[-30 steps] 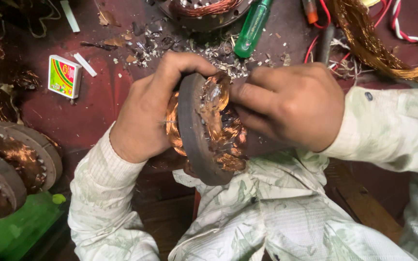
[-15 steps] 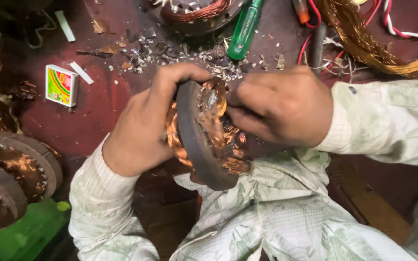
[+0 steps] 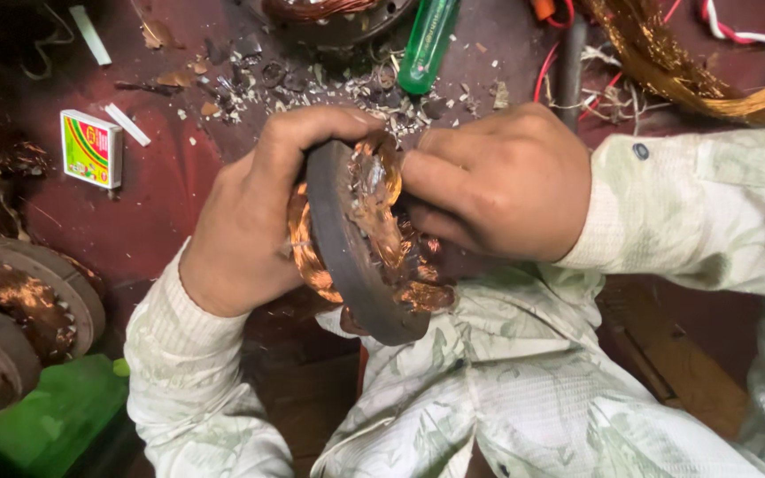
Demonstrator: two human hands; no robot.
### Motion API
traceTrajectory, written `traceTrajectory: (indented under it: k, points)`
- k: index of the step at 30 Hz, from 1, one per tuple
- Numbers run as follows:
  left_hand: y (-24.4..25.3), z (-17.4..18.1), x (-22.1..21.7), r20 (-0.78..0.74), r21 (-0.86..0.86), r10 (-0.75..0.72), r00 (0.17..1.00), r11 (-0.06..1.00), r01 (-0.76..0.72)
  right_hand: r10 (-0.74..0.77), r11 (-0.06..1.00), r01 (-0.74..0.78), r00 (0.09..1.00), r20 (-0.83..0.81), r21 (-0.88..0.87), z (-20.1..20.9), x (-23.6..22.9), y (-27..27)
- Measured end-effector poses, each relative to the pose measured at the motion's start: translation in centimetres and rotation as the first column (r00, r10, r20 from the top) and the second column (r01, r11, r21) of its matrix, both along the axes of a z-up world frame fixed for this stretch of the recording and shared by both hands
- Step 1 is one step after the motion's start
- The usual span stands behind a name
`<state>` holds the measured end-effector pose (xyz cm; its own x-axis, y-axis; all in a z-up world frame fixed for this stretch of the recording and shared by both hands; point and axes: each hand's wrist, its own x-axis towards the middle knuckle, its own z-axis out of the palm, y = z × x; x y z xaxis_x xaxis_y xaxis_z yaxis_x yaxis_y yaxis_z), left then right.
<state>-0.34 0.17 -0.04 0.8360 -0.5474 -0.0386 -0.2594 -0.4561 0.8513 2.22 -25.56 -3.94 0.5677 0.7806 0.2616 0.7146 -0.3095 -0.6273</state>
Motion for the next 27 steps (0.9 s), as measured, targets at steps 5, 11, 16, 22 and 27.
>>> traceTrajectory:
  k: [5,11,16,22,27]
  points:
    - [-0.2,0.1,0.3,-0.012,-0.058,-0.026,1.0,0.998,0.026,-0.044,0.999,0.044,0.999,0.014,-0.013,0.6,-0.7,0.3]
    - [0.0,-0.6,0.3,-0.002,-0.03,-0.042,0.999,0.999,0.042,-0.081,0.994,0.08,0.997,-0.013,-0.067,0.4,-1.1,0.1]
    - [-0.2,-0.5,0.3,-0.008,-0.019,-0.033,0.999,0.999,0.033,-0.105,0.993,0.101,0.993,-0.047,-0.066,0.8,-1.0,0.0]
    - [-0.1,-0.1,-0.1,-0.041,-0.009,0.001,0.999,1.0,-0.001,-0.089,0.996,0.089,0.995,-0.05,-0.005,0.2,-0.3,-0.1]
    - [-0.3,1.1,-0.1,0.125,-0.012,0.078,0.989,0.997,-0.078,-0.099,0.995,0.097,0.99,0.097,0.027,0.8,0.9,0.3]
